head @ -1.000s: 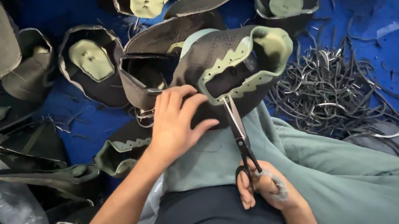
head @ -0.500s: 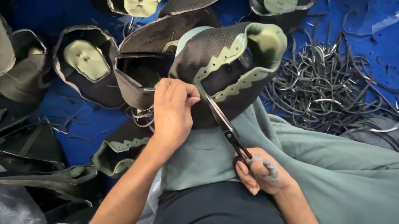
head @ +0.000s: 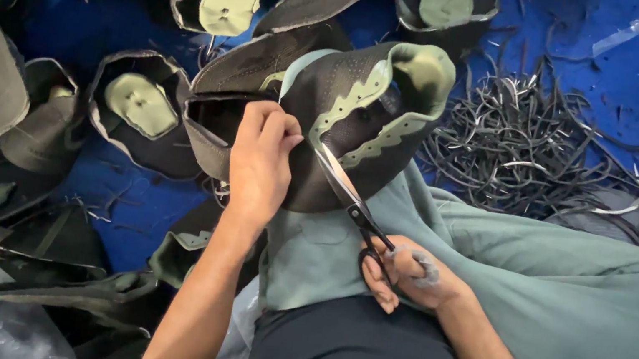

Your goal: The person trims excess material and loose threads from shoe uppers using scissors.

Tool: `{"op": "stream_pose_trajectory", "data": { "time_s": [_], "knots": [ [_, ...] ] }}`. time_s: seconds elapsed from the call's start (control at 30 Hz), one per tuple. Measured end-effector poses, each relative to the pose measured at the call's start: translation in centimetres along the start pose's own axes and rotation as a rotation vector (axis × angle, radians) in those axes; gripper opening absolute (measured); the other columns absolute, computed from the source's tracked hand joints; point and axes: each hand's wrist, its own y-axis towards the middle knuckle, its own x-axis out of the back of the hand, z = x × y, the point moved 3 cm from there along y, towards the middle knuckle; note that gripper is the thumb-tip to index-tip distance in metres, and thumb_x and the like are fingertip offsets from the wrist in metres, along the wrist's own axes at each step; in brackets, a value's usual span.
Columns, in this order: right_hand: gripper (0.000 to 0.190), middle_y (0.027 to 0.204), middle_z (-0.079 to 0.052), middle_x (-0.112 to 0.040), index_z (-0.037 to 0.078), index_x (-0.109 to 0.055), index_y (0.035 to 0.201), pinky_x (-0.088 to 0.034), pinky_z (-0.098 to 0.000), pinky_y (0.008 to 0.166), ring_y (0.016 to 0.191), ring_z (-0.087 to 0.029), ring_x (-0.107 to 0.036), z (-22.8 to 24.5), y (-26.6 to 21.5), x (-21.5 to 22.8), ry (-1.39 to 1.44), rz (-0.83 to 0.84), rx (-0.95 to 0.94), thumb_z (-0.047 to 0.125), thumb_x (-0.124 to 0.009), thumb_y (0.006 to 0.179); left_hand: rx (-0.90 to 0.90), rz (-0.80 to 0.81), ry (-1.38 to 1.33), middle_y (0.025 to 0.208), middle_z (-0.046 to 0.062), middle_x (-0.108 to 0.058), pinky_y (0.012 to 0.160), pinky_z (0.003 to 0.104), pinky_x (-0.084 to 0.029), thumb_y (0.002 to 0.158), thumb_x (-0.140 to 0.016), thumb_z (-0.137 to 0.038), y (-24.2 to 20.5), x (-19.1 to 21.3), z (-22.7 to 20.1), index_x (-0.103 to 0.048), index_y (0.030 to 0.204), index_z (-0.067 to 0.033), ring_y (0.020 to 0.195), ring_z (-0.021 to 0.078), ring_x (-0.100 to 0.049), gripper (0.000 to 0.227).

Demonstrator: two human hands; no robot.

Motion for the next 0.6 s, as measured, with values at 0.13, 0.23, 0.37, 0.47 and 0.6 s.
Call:
{"op": "stream_pose_trajectory", "data": {
  "time_s": [0.13, 0.23, 0.37, 0.47, 0.6],
  "knots": [
    [0.071, 0.079, -0.009, -0.062, 0.004, -0.054, 0.096, -0.050, -0.0269, 0.054, 0.062, -0.019, -0.064, 1.0, 0.9, -0.4, 0.020, 0.108, 0.072, 0.068, -0.079, 0.078, -0.084, -0.011, 0.042, 0.094, 0.013, -0.058, 0.079, 0.044, -0.047, 0.084, -0.070, 0.006, -0.4, -0.4, 0.2, -0.055, 0.094, -0.0017, 0.091, 0.0357, -0.058, 0.019],
    [0.059, 0.073, -0.008, -0.060, 0.004, -0.053, 0.088, -0.048, -0.0265, 0.049, 0.054, -0.017, -0.060, 0.4, 1.2, 0.4, 0.013, -0.044, -0.014, 0.056, -0.081, 0.083, -0.095, -0.012, 0.022, 0.091, 0.013, -0.058, 0.078, 0.044, -0.046, 0.084, -0.070, 0.007, -0.7, -0.8, 0.5, -0.054, 0.092, -0.0011, 0.089, 0.0360, -0.058, 0.019],
    [0.051, 0.069, -0.005, -0.053, 0.002, -0.053, 0.089, -0.045, -0.0268, 0.046, 0.051, -0.016, -0.055, -0.6, 1.6, 0.9, -0.014, -0.110, -0.003, 0.040, -0.087, 0.085, 0.001, -0.119, -0.067, 0.092, 0.012, -0.057, 0.079, 0.042, -0.049, 0.088, -0.064, 0.008, -2.0, -1.3, 2.2, -0.055, 0.094, -0.0019, 0.088, 0.0320, -0.058, 0.015],
    [0.047, 0.068, -0.008, -0.056, 0.006, -0.052, 0.088, -0.048, -0.0293, 0.050, 0.054, -0.021, -0.060, 1.7, 1.8, -2.2, -0.022, 0.006, 0.084, 0.045, -0.078, 0.093, 0.063, -0.231, -0.082, 0.103, 0.015, -0.056, 0.085, 0.039, -0.050, 0.092, -0.066, 0.004, -1.6, -0.2, 1.4, -0.054, 0.110, 0.0012, 0.092, 0.0305, -0.056, 0.022],
    [0.051, 0.070, -0.005, -0.055, 0.007, -0.054, 0.093, -0.048, -0.0292, 0.052, 0.059, -0.018, -0.060, 4.8, 2.6, -3.2, -0.033, -0.137, 0.275, 0.054, -0.072, 0.084, 0.078, -0.118, -0.048, 0.111, 0.015, -0.058, 0.091, 0.034, -0.047, 0.093, -0.074, -0.003, -1.9, -0.3, 2.5, -0.056, 0.124, 0.0033, 0.099, 0.0274, -0.057, 0.036]
  ]
}}
